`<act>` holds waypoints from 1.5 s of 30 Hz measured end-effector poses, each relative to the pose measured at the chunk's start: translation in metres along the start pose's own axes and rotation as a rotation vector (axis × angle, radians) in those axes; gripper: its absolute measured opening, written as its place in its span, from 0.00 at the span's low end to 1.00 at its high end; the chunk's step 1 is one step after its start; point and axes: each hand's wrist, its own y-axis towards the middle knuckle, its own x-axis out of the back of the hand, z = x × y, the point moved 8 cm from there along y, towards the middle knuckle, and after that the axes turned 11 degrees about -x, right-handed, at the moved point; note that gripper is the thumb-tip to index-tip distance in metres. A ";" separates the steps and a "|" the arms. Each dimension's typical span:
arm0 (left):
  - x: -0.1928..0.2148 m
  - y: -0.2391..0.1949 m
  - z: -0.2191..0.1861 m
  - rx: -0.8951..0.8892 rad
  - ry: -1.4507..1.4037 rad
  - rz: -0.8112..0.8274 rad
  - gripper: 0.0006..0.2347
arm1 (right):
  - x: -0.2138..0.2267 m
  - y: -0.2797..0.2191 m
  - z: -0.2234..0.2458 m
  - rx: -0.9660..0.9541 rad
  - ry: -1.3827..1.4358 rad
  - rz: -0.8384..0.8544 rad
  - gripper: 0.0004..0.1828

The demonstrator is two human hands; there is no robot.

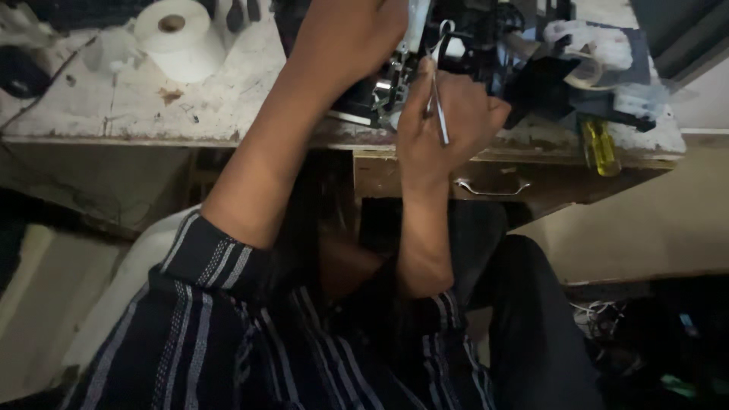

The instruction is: The person uses tweezers to manipulate a white ribbon cable inside an open electronic device, likely a printer. They repeatedly adjust the cable's position and alignment within the mechanism while occasionally using a smartphone flashlight to illuminate the interior.

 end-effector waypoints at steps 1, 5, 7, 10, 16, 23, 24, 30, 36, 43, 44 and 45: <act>0.002 0.002 -0.003 -0.041 0.001 0.002 0.05 | 0.001 0.001 0.002 0.009 0.009 -0.011 0.16; 0.008 0.010 -0.007 0.038 -0.051 0.038 0.05 | 0.005 0.006 0.007 0.053 0.023 -0.059 0.12; 0.016 0.013 -0.020 -0.035 -0.022 0.004 0.04 | 0.006 0.005 0.010 0.075 0.013 -0.073 0.09; 0.023 0.016 -0.036 -0.106 -0.083 0.000 0.09 | 0.007 0.006 0.007 0.035 0.054 -0.096 0.07; 0.030 0.027 -0.049 -0.111 -0.135 -0.002 0.09 | 0.009 0.005 0.012 0.095 0.058 -0.073 0.08; 0.061 0.007 -0.070 -0.143 0.080 -0.169 0.14 | -0.003 -0.010 -0.013 -0.008 -0.064 -0.007 0.12; 0.073 -0.007 -0.071 -0.147 0.147 -0.170 0.14 | -0.003 -0.010 -0.017 0.003 -0.041 -0.032 0.14; 0.228 -0.112 0.016 0.060 0.780 -0.204 0.15 | -0.006 -0.013 -0.021 0.054 -0.025 -0.025 0.24; 0.361 -0.256 0.134 0.909 1.202 -0.005 0.39 | -0.004 -0.012 -0.017 -0.006 -0.033 0.089 0.25; 0.396 -0.303 0.225 1.291 1.036 0.142 0.42 | -0.007 -0.010 -0.014 -0.010 -0.066 0.170 0.23; 0.404 -0.303 0.232 1.341 1.002 0.133 0.44 | -0.006 -0.011 -0.015 -0.010 -0.054 0.156 0.23; 0.408 -0.306 0.237 1.390 0.968 0.124 0.45 | -0.005 -0.010 -0.015 -0.011 -0.042 0.141 0.22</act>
